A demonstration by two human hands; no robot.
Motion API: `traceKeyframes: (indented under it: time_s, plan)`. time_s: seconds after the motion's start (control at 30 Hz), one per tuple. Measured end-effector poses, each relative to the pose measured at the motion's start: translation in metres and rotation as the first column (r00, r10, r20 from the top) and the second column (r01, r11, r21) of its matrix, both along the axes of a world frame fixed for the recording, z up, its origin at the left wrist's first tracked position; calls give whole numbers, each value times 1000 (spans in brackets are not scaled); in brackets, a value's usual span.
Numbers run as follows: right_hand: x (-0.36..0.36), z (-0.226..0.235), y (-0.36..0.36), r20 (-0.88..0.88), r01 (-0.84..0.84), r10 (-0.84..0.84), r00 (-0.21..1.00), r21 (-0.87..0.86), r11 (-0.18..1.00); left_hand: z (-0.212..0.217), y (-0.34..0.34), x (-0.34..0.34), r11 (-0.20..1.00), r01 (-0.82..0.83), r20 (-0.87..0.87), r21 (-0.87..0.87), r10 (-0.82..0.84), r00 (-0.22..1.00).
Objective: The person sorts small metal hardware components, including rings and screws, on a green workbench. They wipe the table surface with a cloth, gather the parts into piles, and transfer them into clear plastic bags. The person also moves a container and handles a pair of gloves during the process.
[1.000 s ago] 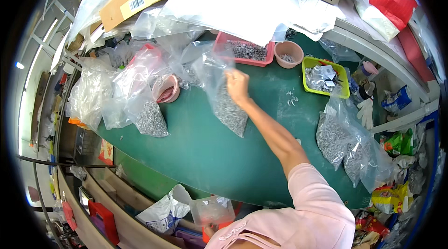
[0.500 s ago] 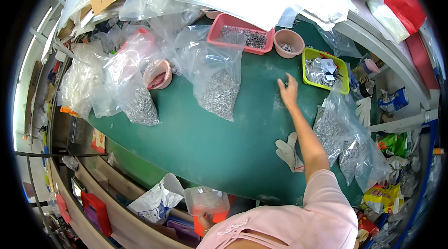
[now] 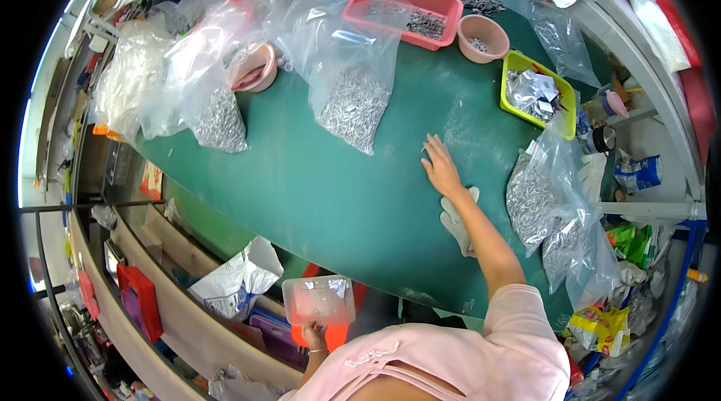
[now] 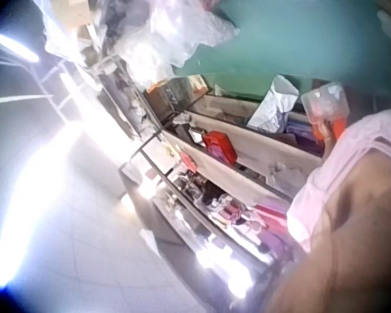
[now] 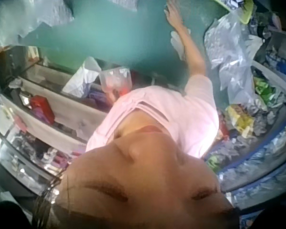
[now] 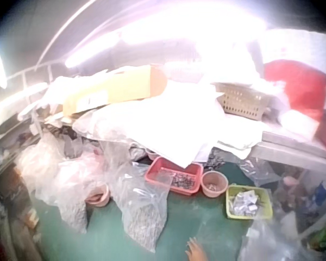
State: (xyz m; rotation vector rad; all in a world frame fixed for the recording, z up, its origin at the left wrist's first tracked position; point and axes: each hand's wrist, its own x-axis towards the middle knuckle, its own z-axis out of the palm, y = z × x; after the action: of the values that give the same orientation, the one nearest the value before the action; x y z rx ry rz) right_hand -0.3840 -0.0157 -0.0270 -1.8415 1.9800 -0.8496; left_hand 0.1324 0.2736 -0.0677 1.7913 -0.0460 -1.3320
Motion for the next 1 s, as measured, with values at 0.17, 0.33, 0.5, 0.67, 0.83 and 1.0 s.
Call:
traceKeyframes:
  time_s: [0.17,0.33,0.5,0.67,0.83,1.0]
  plan:
    - [-14,23,-21,76,158,-144,987,-222,962,-7,24,4,998,-60,-14,35,60,998]
    - [-95,3,-66,-181,279,-287,941,-65,958,-2,23,3,996,-79,-22,50,80,997]
    - [-23,-7,-17,-145,49,-38,989,72,996,12,28,9,984,-178,71,26,175,982]
    - [52,33,64,-103,-97,113,988,153,983,64,-1,19,960,-254,175,-120,272,946]
    - [66,30,90,-8,35,-35,999,-2,999,122,-70,7,940,-66,196,-336,138,971]
    - [76,40,51,-36,143,-146,989,-65,988,133,-179,-38,895,0,78,-445,39,996]
